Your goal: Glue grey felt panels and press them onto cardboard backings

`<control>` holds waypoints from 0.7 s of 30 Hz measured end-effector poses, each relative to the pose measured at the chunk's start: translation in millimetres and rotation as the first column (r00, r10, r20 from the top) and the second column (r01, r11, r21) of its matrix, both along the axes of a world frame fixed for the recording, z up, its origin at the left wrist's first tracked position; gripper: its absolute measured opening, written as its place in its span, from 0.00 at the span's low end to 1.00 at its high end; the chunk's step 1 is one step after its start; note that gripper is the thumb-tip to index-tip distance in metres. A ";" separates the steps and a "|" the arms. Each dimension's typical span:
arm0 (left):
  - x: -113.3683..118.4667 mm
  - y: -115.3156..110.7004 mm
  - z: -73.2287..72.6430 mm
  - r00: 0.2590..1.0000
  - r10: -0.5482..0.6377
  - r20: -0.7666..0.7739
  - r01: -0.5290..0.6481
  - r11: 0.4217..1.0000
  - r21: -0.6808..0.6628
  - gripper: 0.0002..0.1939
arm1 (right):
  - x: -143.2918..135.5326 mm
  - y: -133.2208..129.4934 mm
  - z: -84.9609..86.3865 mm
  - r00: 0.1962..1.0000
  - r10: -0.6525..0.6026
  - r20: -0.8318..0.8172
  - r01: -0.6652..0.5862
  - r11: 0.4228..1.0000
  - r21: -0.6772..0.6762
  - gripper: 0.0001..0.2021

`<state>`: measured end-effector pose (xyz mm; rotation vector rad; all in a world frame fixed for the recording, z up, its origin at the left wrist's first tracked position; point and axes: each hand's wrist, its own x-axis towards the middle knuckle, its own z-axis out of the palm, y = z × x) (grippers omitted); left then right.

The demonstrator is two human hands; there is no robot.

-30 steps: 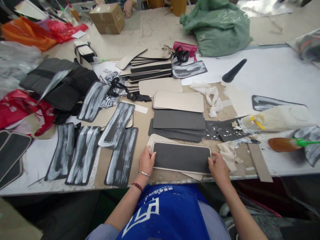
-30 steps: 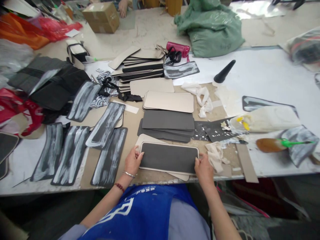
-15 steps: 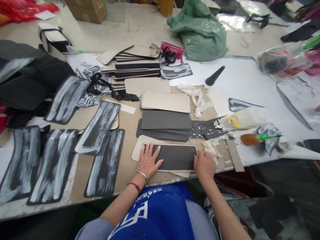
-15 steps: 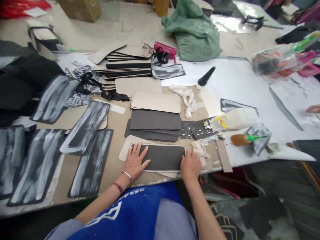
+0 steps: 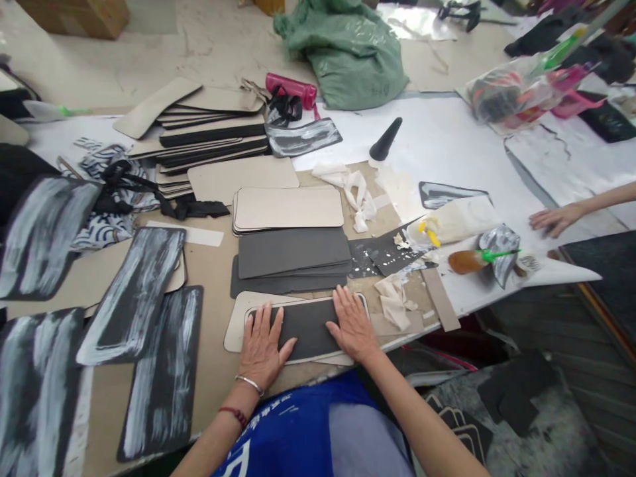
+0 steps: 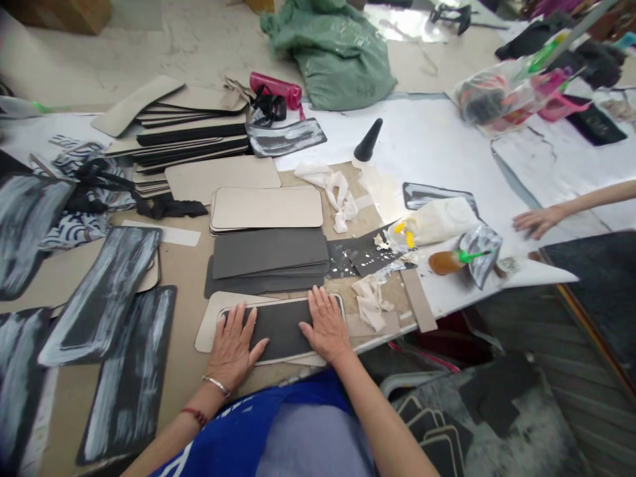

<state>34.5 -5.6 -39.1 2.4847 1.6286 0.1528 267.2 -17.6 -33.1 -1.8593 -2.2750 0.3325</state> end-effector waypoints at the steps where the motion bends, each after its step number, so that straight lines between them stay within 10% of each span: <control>1: 0.0 0.0 -0.3 1.000 0.000 -0.003 0.000 1.000 0.001 0.31 | 12.8 -0.1 -1.5 0.999 -0.042 0.017 0.042 0.999 0.000 0.32; 7: -0.6 -2.3 -6.0 0.999 0.007 0.031 -0.008 1.000 0.022 0.31 | 24.3 -13.0 1.0 0.964 -0.248 0.093 0.241 0.967 0.082 0.28; 15: -0.3 1.1 -10.0 0.986 -0.009 0.167 0.000 0.999 0.053 0.34 | 11.3 -6.9 10.5 0.732 -0.680 -0.050 0.681 0.729 0.066 0.18; 21: -0.7 -0.6 -5.6 0.975 0.081 0.206 -0.060 0.993 -0.107 0.31 | 28.2 -1.9 19.7 0.699 -0.700 -0.150 0.693 0.714 -0.100 0.12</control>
